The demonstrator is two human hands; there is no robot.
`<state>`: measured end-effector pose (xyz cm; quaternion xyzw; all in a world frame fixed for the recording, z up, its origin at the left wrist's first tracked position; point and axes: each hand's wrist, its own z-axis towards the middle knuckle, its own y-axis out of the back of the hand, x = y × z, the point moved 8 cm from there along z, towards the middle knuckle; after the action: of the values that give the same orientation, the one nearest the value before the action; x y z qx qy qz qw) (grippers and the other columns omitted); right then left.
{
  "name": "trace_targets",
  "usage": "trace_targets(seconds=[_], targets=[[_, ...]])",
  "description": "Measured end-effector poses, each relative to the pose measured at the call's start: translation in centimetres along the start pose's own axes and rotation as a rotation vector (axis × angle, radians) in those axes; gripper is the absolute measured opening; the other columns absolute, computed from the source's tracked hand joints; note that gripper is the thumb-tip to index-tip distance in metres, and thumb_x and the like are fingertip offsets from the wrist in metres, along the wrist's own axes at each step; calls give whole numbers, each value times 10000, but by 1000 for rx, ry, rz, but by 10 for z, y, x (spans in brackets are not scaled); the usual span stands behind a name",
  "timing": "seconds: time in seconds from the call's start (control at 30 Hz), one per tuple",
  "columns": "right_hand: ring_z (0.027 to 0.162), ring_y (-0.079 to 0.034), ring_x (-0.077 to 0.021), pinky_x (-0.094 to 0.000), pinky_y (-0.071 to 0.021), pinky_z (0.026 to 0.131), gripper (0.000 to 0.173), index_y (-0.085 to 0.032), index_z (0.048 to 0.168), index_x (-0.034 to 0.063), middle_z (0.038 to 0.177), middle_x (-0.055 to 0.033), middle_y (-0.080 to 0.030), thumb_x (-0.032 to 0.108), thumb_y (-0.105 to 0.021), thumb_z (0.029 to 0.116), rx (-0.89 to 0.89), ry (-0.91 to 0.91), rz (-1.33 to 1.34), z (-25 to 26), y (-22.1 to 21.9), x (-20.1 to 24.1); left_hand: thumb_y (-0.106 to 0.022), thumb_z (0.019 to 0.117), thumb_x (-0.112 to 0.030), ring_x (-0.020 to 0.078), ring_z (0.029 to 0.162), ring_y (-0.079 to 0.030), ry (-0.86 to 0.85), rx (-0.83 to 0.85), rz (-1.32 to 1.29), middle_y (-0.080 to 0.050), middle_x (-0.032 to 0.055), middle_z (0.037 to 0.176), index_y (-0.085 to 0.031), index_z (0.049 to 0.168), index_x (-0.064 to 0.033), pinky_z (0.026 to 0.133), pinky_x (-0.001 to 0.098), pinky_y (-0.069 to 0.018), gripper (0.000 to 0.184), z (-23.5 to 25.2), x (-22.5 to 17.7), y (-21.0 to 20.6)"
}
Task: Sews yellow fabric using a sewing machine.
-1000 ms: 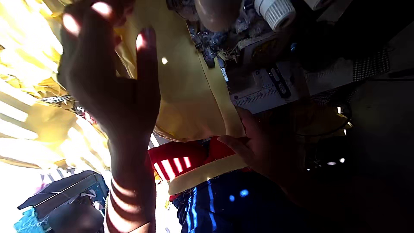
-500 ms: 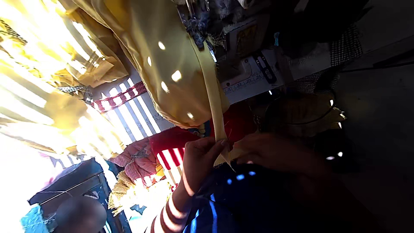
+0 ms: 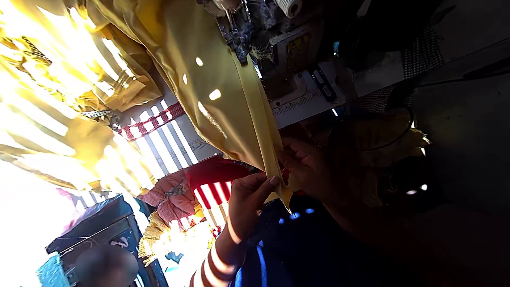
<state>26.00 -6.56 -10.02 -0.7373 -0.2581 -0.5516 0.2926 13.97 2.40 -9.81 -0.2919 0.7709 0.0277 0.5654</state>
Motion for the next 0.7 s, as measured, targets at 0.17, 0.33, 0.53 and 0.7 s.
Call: trace_targets(seconds=[0.17,0.33,0.53,0.7], targets=[[749,-709,-89,-230,-616,714,102,-714,1051,23,865,-47,-737,34,-688,953,-31,-43,89,0,9,0,-738,917,-41,143,794,-742,-43,-14,-38,-765,97,853,-773,921,6,787,324,-628,59,6,-1,0],[814,-684,-106,-238,-613,747,108,-757,1009,20,966,-46,-703,39,-659,969,46,4,59,-4,12,4,-714,945,-52,149,762,-743,-48,-13,-11,-762,99,840,-759,950,22,751,316,-635,88,4,-1,-6],[801,-676,-87,-209,-600,710,141,-754,1022,23,964,-33,-699,43,-620,984,90,11,-14,-5,11,11,-632,1000,-45,136,778,-736,-138,7,135,-763,94,865,-748,993,49,751,298,-629,149,2,-8,-11],[847,-677,-72,-208,-599,764,164,-746,1004,19,954,-20,-694,51,-588,976,105,62,-36,-7,10,21,-672,969,-22,138,757,-734,-171,-43,172,-757,101,838,-747,958,55,744,301,-630,108,4,-7,-8]])
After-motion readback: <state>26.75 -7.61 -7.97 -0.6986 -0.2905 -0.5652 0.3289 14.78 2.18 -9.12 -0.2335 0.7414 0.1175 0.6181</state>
